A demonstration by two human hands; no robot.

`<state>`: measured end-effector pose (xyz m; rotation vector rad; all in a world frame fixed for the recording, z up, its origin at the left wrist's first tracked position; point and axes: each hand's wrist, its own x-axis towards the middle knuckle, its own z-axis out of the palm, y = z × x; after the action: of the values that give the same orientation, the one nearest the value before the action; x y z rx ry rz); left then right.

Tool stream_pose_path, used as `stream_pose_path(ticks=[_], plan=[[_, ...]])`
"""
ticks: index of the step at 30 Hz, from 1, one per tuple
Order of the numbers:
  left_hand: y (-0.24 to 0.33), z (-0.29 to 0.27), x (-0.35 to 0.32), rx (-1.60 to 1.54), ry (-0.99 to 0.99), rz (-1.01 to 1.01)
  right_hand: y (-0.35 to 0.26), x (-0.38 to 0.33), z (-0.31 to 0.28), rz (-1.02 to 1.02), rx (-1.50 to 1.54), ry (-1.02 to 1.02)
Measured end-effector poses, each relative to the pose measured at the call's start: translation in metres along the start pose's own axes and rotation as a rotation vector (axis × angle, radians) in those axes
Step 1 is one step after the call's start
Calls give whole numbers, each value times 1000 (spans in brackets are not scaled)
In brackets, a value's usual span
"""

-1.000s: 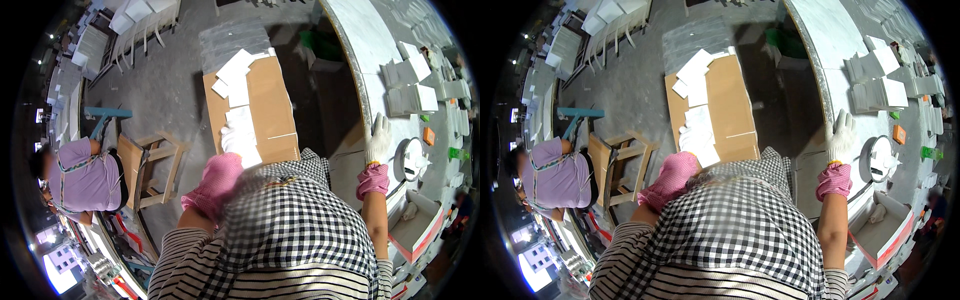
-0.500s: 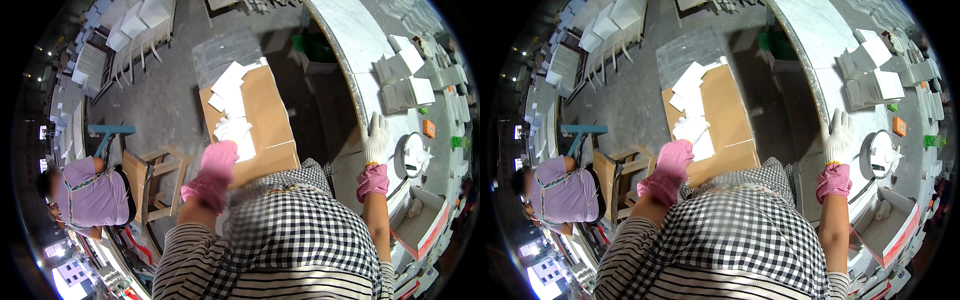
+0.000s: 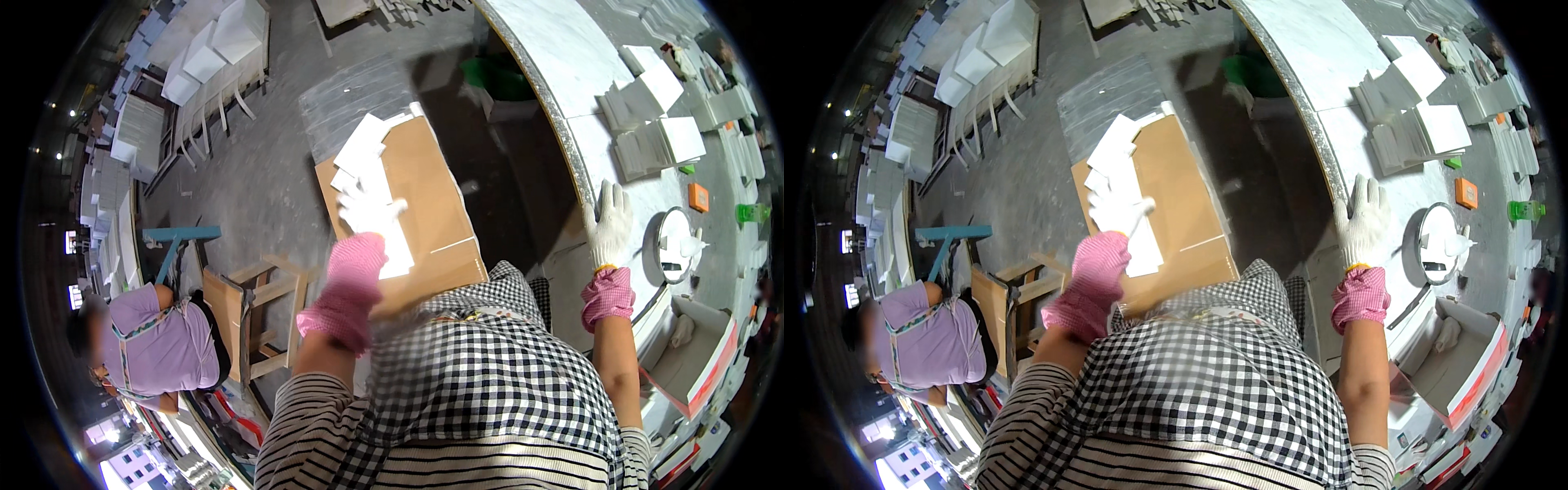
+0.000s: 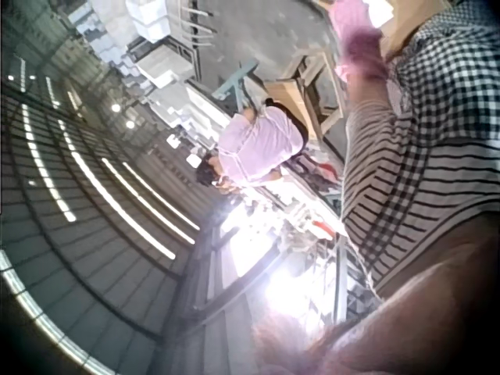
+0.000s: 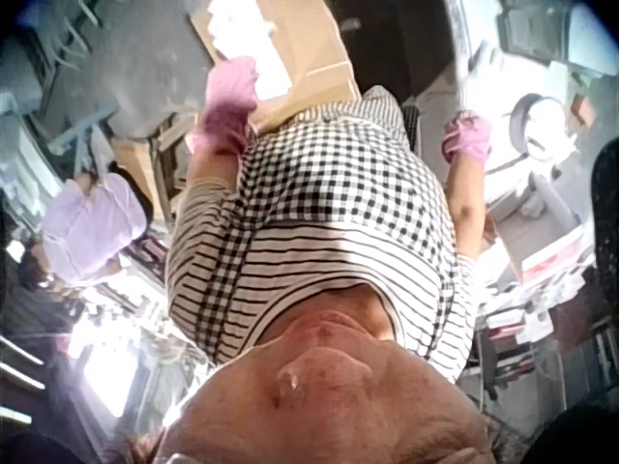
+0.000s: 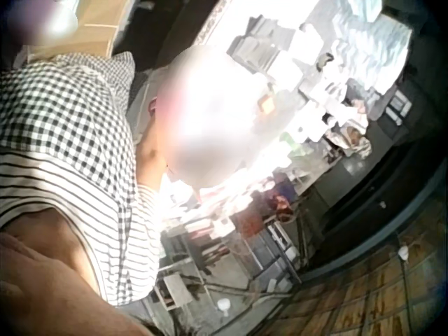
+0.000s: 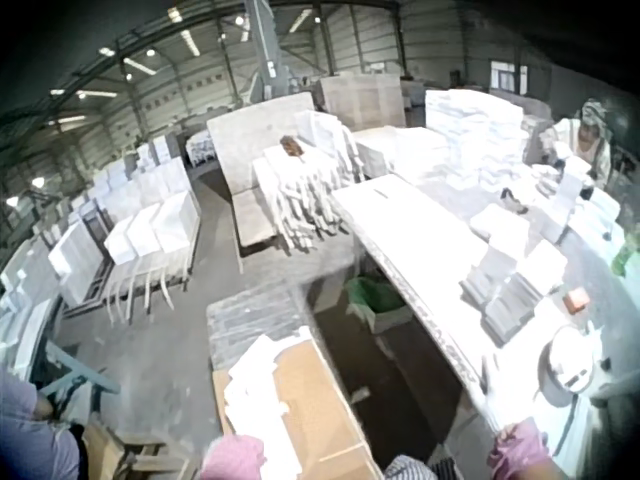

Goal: The person picks up white rectangular blocks from a stack, places them on a metal table, and uses a knife to trim the edges. The person repeats this process for multiple blocks, stacking the trimmed pieces on the table.

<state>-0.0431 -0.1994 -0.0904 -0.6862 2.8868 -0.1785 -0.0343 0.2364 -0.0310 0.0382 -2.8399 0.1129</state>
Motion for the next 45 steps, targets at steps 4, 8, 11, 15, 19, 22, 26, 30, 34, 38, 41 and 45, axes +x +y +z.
stream_pose_path(ticks=[4, 8, 11, 15, 19, 22, 26, 30, 34, 38, 41, 45], plan=[[-15, 8, 87, -164, 104, 100, -4, 4, -5, -2, -4, -26], [-15, -9, 131, -195, 15, 179, 1, 3, 2, 22, 25, -36], [-16, -11, 142, -259, -114, 209, 6, 1, 7, 14, 17, -15], [-29, 11, 157, -299, -152, 232, 3, 2, 6, 29, 18, -36], [-34, 14, 147, -282, -152, 164, 1, 2, 2, 49, 18, -53], [-41, 9, 129, -263, -156, 152, 0, 1, 2, 50, 7, -32], [-52, 24, 120, -237, -104, 114, -3, 5, -2, 50, 11, -62], [-41, 17, 116, -237, -222, 127, -5, 6, -11, 50, -4, -97], [-38, 21, 119, -252, -246, 49, -4, 3, -8, 44, -17, -65], [-33, 18, 111, -340, -221, -11, 2, 0, 0, 27, 7, -20], [-23, 19, 106, -336, -228, -65, -1, 2, -2, 47, 30, -35], [2, -21, 80, -373, -289, -178, 0, 0, -4, 41, 13, -26]])
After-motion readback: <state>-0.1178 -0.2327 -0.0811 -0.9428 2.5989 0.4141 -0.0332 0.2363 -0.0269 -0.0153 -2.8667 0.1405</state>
